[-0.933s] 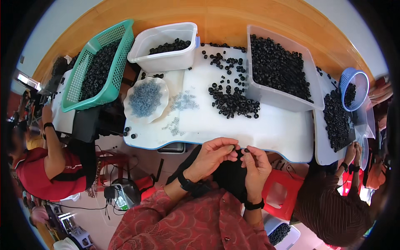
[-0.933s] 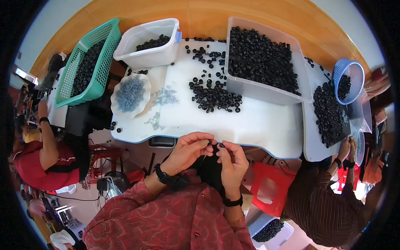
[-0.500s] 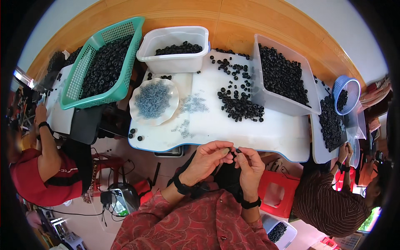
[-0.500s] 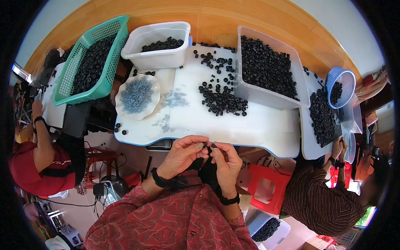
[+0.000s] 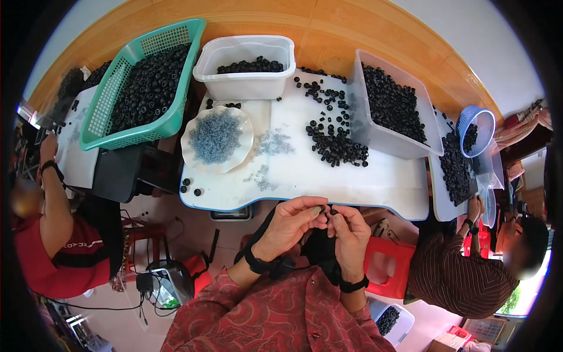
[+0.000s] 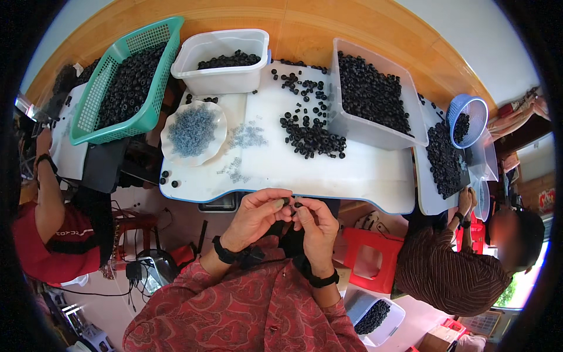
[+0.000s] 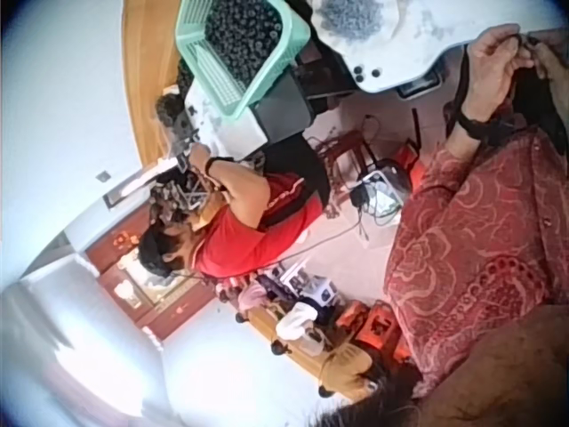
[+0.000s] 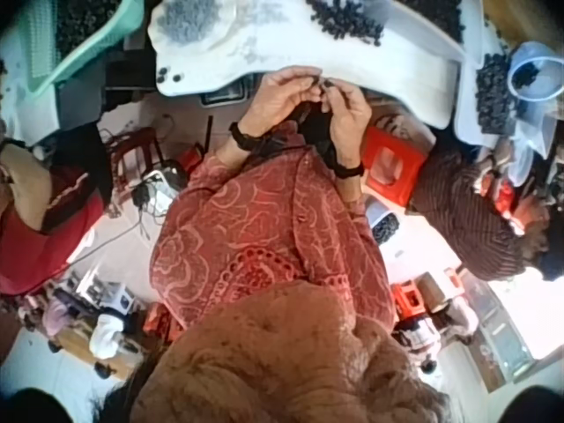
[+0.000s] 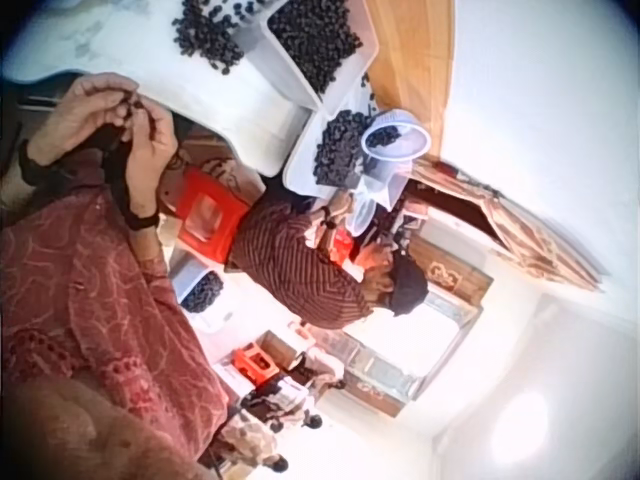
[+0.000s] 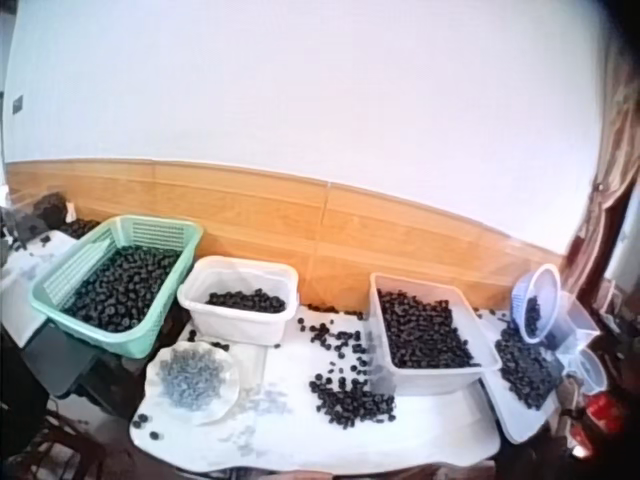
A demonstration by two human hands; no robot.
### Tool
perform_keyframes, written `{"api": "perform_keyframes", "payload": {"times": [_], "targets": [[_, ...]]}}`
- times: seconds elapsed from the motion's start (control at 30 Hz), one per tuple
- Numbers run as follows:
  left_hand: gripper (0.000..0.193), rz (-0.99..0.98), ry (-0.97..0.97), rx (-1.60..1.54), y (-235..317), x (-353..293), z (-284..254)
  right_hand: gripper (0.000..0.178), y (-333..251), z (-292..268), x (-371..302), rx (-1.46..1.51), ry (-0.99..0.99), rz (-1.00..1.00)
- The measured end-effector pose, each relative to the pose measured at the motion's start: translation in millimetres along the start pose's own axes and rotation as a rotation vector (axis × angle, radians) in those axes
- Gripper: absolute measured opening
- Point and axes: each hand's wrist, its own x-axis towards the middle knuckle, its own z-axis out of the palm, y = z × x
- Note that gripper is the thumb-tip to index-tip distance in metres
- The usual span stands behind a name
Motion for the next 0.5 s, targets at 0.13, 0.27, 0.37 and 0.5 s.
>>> {"api": "perform_keyframes", "payload": {"times": [0.13,0.27,0.37,0.5], "targets": [[0.026,-0.008,-0.019,-0.004,1.2,-1.8,2.0,0.019,-1.2,-0.7,-2.3,0.105,-0.021,0.058],[0.025,-0.010,-0.031,-0.011,-1.2,-3.8,0.4,0.020,-1.5,-0.4,-2.7,0.178,-0.016,0.085],[0.025,-0.012,-0.032,-0.018,-0.3,-4.8,0.1,0.020,-1.3,0.4,-5.9,0.179,-0.014,0.092],[0.025,-0.011,-0.017,-0.018,1.0,-6.7,-0.1,0.018,-1.5,1.2,-7.1,0.097,0.010,0.034]]}}
